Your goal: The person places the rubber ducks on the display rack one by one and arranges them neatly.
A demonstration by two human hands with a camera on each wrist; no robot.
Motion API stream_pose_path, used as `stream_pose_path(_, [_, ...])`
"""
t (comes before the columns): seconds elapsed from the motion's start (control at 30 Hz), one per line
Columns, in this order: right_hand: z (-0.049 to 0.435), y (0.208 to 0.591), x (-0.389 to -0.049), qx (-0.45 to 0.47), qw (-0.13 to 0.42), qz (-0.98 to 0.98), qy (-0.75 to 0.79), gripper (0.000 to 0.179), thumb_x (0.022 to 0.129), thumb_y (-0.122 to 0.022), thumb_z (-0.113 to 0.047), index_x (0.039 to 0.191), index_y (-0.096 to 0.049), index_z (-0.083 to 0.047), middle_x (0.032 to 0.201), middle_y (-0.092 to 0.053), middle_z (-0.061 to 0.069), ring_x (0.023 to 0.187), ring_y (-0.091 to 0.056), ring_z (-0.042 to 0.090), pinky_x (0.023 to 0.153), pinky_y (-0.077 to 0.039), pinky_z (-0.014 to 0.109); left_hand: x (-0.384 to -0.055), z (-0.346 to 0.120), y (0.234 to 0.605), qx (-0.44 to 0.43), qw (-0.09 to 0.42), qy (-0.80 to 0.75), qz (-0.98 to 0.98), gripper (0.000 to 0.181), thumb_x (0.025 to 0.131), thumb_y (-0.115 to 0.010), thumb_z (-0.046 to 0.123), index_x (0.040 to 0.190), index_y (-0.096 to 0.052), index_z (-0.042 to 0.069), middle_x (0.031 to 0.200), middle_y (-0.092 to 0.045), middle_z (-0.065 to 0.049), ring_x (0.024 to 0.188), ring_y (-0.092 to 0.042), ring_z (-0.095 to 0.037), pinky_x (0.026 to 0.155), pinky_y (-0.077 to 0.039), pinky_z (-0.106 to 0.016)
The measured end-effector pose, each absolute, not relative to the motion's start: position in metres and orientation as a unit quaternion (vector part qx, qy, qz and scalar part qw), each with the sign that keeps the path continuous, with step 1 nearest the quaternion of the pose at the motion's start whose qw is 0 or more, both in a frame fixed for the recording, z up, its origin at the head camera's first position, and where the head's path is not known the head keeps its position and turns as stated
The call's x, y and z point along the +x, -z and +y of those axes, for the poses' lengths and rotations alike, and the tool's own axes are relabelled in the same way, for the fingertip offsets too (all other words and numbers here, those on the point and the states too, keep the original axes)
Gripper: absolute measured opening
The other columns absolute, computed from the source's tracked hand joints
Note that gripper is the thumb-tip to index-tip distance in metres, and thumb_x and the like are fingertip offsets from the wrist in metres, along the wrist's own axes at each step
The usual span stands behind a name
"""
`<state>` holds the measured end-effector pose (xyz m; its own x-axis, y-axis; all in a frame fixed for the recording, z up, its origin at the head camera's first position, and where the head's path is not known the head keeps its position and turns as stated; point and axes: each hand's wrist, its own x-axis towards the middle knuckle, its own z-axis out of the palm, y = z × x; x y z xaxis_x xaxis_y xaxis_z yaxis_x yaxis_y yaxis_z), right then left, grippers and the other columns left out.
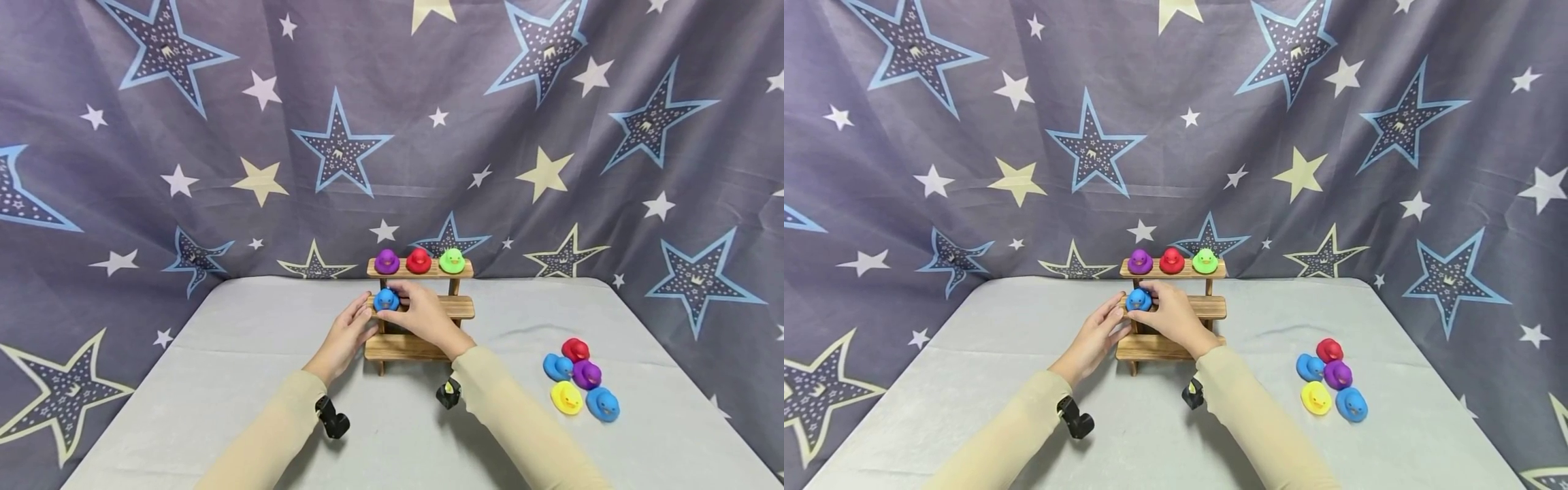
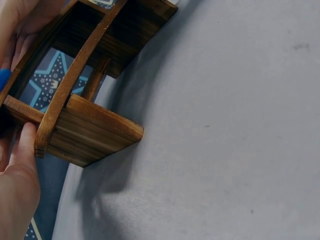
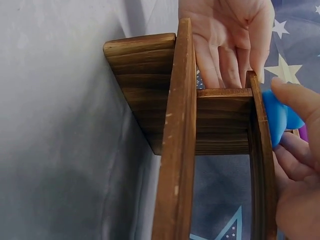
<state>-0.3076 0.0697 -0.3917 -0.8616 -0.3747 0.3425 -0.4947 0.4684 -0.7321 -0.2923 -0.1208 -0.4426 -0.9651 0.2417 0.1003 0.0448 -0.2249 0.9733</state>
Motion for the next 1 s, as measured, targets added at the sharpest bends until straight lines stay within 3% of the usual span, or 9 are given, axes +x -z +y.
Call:
stream_pose_path(0.27, [0.073, 0.391, -0.304, 0.273, 0.053, -0.843, -0.461, 0.071, 0.086, -0.082, -0.019, 0.143, -0.047, 0.006, 0.143, -0.052, 0.023, 0.123, -0.058, 0.032, 0.104, -0.051, 0.041, -0.292, -0.121, 0.442, 0.117, 0.059, -0.776, 0.617, 0.055, 0.109, -0.042, 0.013, 0.159, -0.021, 0.003, 0.162, -0.016, -0.023, 0.146, -0.028, -0.035, 0.115, -0.038, -0.043])
stream_pose_path(0.6, [0.094, 0.39, -0.294, 0.271, 0.031, -0.851, -0.45, 0.068, 0.09, -0.078, -0.022, 0.147, -0.046, -0.004, 0.141, -0.056, 0.013, 0.125, -0.056, 0.026, 0.107, -0.049, 0.035, -0.291, -0.121, 0.445, 0.107, 0.052, -0.774, 0.622, 0.055, 0.108, -0.044, 0.012, 0.158, -0.023, 0.003, 0.162, -0.016, -0.024, 0.146, -0.027, -0.037, 0.115, -0.039, -0.043])
stream_pose_path(0.83, [0.119, 0.385, -0.287, 0.285, 0.037, -0.85, -0.442, 0.062, 0.091, -0.077, -0.02, 0.144, -0.05, -0.003, 0.13, -0.062, 0.018, 0.116, -0.061, 0.028, 0.102, -0.053, 0.039, -0.291, -0.12, 0.444, 0.117, 0.051, -0.775, 0.619, 0.055, 0.108, -0.042, 0.012, 0.158, -0.022, 0.003, 0.163, -0.016, -0.023, 0.148, -0.023, -0.035, 0.117, -0.035, -0.049])
stream_pose_path(1.0, [0.14, 0.38, -0.281, 0.297, 0.051, -0.853, -0.426, 0.06, 0.09, -0.078, -0.02, 0.141, -0.053, -0.003, 0.12, -0.067, 0.014, 0.108, -0.065, 0.025, 0.096, -0.057, 0.037, -0.292, -0.12, 0.444, 0.118, 0.052, -0.774, 0.62, 0.055, 0.108, -0.043, 0.012, 0.159, -0.022, 0.003, 0.163, -0.016, -0.022, 0.149, -0.021, -0.034, 0.117, -0.036, -0.048])
